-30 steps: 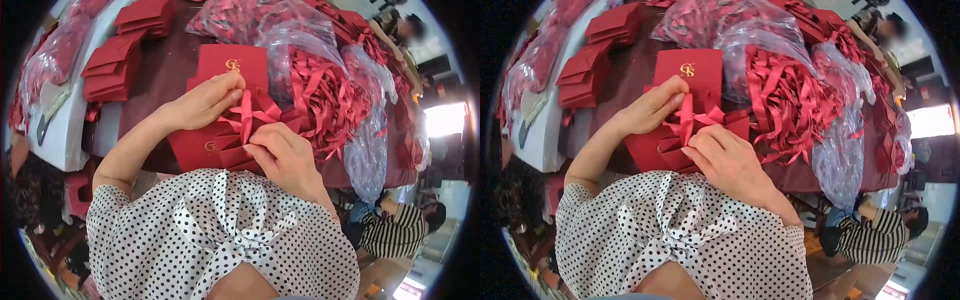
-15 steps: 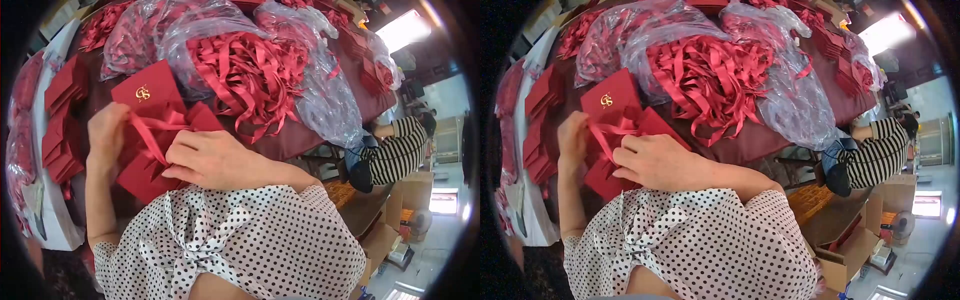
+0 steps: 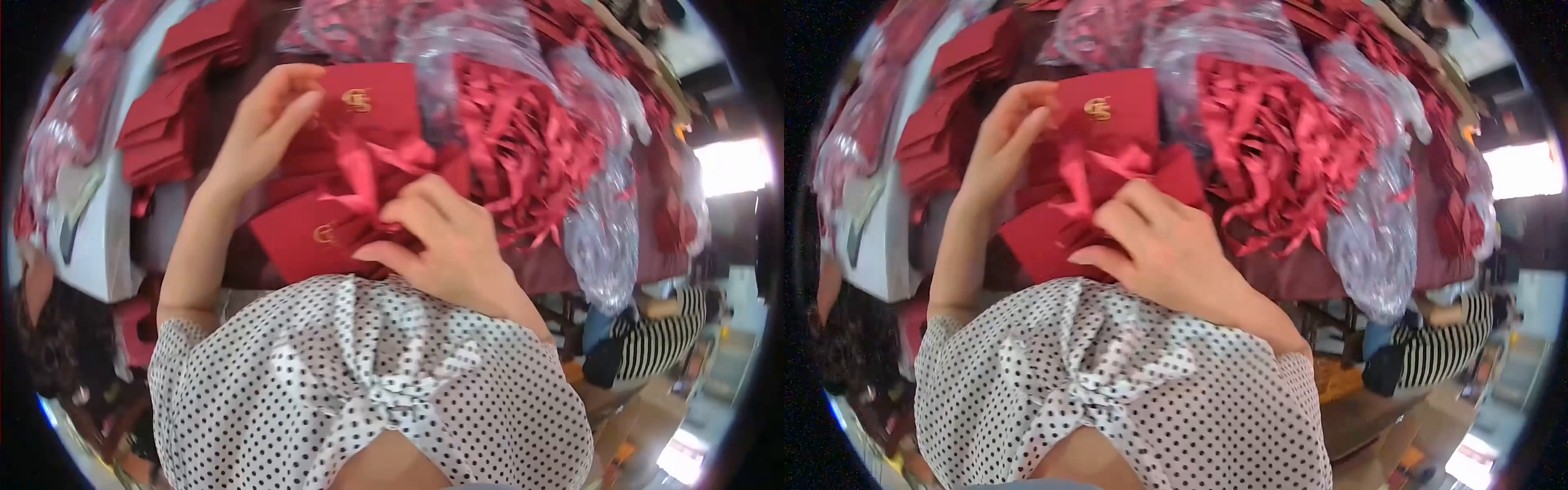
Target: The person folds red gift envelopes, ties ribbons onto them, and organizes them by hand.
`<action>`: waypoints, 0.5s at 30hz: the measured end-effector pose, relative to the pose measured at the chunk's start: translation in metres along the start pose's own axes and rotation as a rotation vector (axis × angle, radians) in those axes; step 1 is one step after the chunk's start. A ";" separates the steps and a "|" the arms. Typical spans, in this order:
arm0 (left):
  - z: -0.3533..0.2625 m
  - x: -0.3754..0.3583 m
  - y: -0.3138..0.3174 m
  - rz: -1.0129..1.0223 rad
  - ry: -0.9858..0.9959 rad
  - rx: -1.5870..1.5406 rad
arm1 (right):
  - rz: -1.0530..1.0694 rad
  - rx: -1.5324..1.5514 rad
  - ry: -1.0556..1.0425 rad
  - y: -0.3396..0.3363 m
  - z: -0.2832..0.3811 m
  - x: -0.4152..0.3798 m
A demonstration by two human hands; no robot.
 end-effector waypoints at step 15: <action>-0.011 -0.072 0.022 0.186 0.148 0.831 | 0.039 -0.091 0.202 0.002 -0.017 0.010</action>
Point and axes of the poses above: each hand's wrist, its own x-axis towards the middle knuckle, its own y-axis out of the palm, z = x × y, the point moved 7 cm from there along x, towards the middle knuckle, and after that the axes turned 1 degree about -y, right-handed, at the moved point
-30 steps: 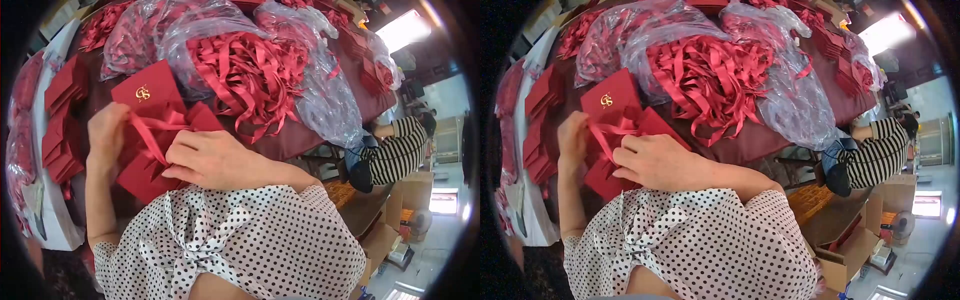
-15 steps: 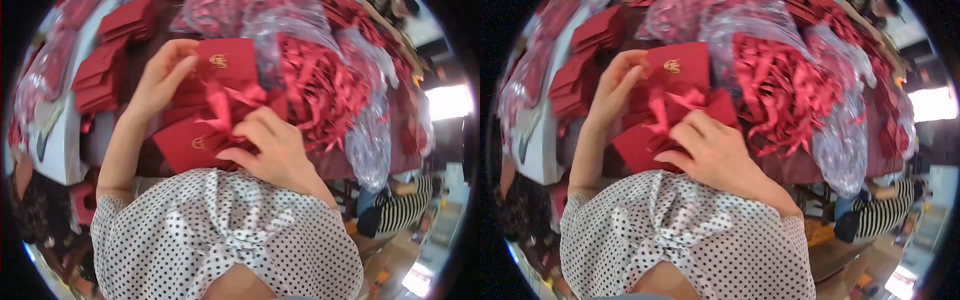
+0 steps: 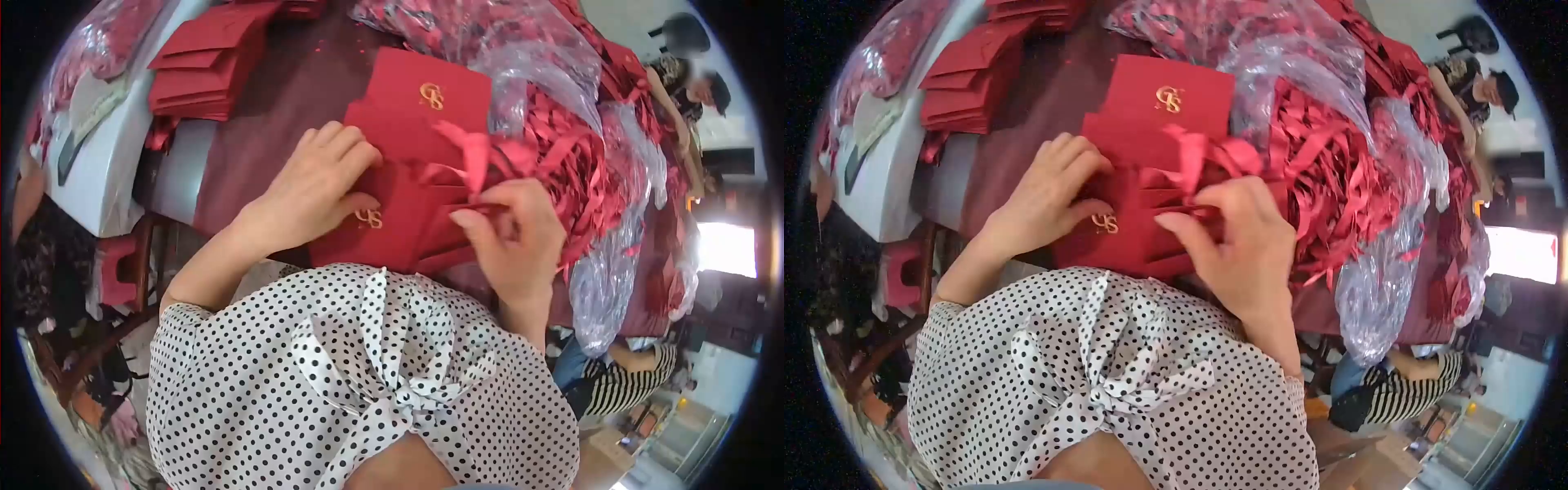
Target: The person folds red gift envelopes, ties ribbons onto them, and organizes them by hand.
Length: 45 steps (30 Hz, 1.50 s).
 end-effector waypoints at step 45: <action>-0.043 0.041 0.018 -0.049 0.146 -0.108 | -0.366 -0.736 0.913 -0.263 -0.384 -0.208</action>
Point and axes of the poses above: each hand's wrist, its own x-axis towards the middle knuckle, its own y-axis out of the palm, z = x × y, the point moved 7 cm from there along x, towards the middle knuckle, and after that the axes turned 1 degree about -y, right-handed, at the moved point
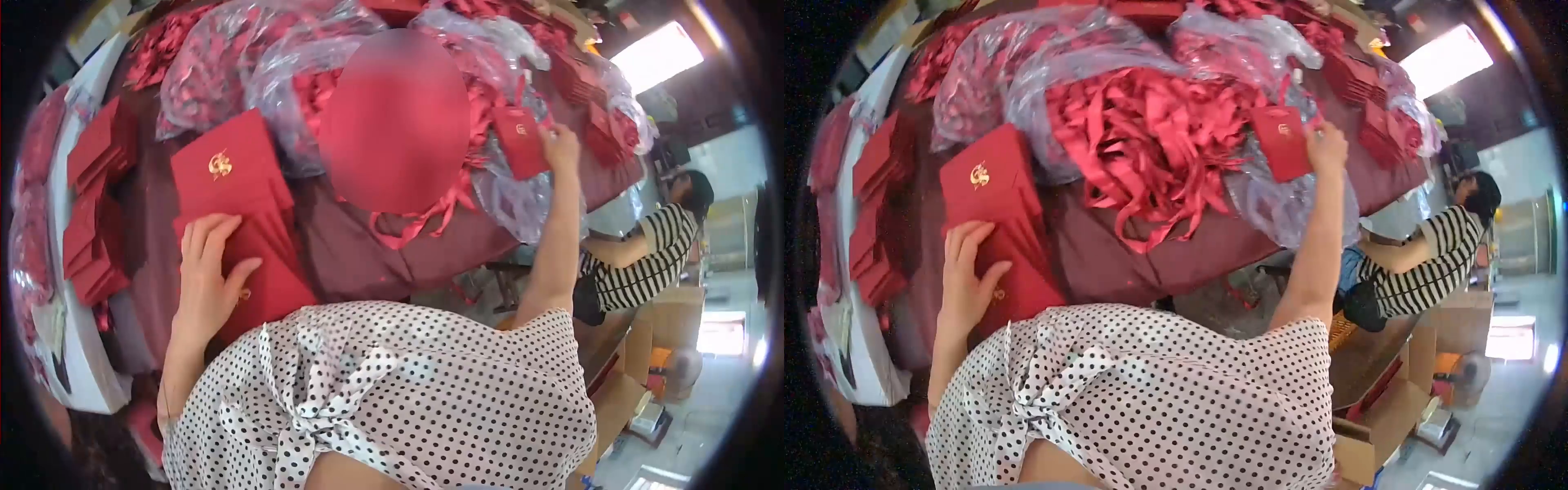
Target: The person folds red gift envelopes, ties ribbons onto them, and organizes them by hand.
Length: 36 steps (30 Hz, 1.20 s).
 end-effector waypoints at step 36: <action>0.031 -0.027 0.005 -0.081 -0.206 0.082 | 0.691 0.689 -1.192 -0.047 0.338 -0.285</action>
Point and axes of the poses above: each hand's wrist, its own x-axis towards the middle knuckle, its own y-axis out of the palm, z = x × y, the point moved 7 cm from there along x, towards the middle knuckle, and after that the axes turned 1 degree about -y, right-handed, at the moved point
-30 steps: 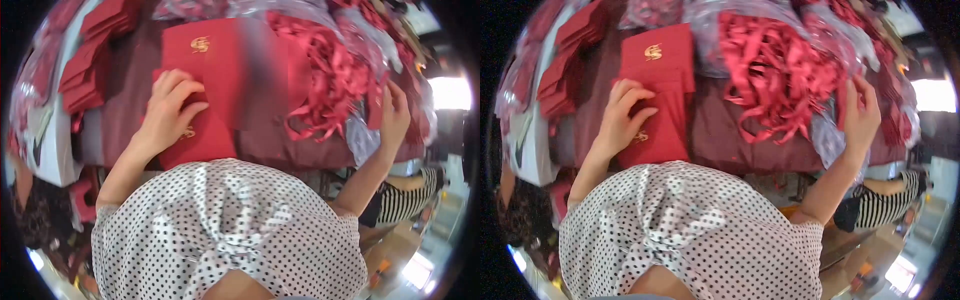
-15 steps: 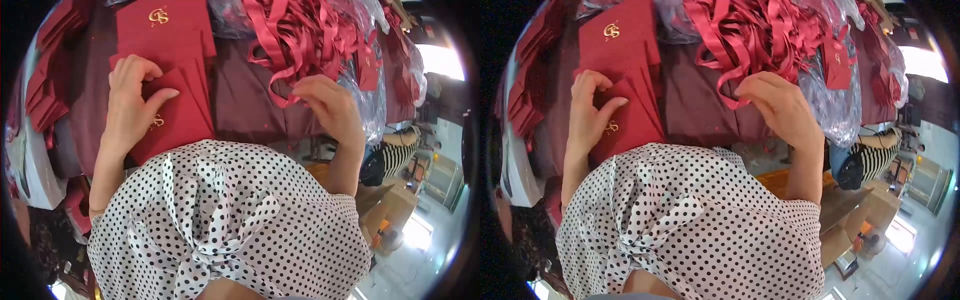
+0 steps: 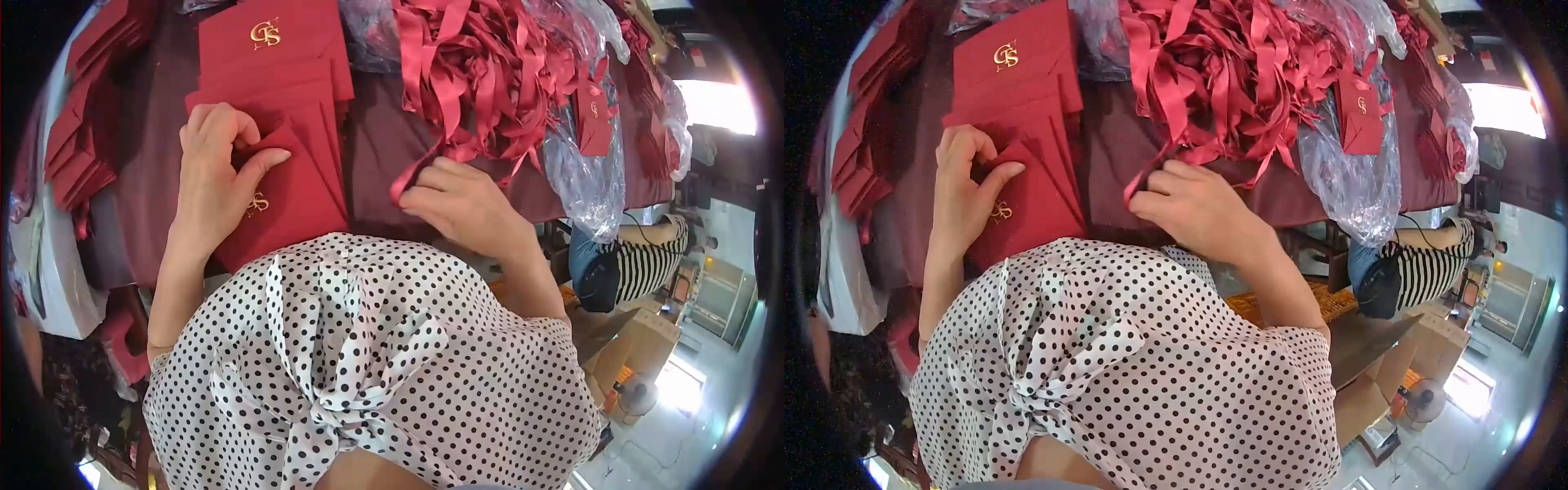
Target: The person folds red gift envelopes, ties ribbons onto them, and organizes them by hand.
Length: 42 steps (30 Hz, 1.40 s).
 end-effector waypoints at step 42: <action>0.013 0.004 0.007 0.207 -0.116 -0.351 | 0.151 -0.188 -0.042 -0.010 -0.026 0.048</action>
Point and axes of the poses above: each hand's wrist, its own x-axis towards the middle knuckle, its own y-axis out of the palm, z = x × y, the point moved 7 cm from there along x, towards the middle knuckle, and after that the axes turned 1 degree about -y, right-handed, at the moved point
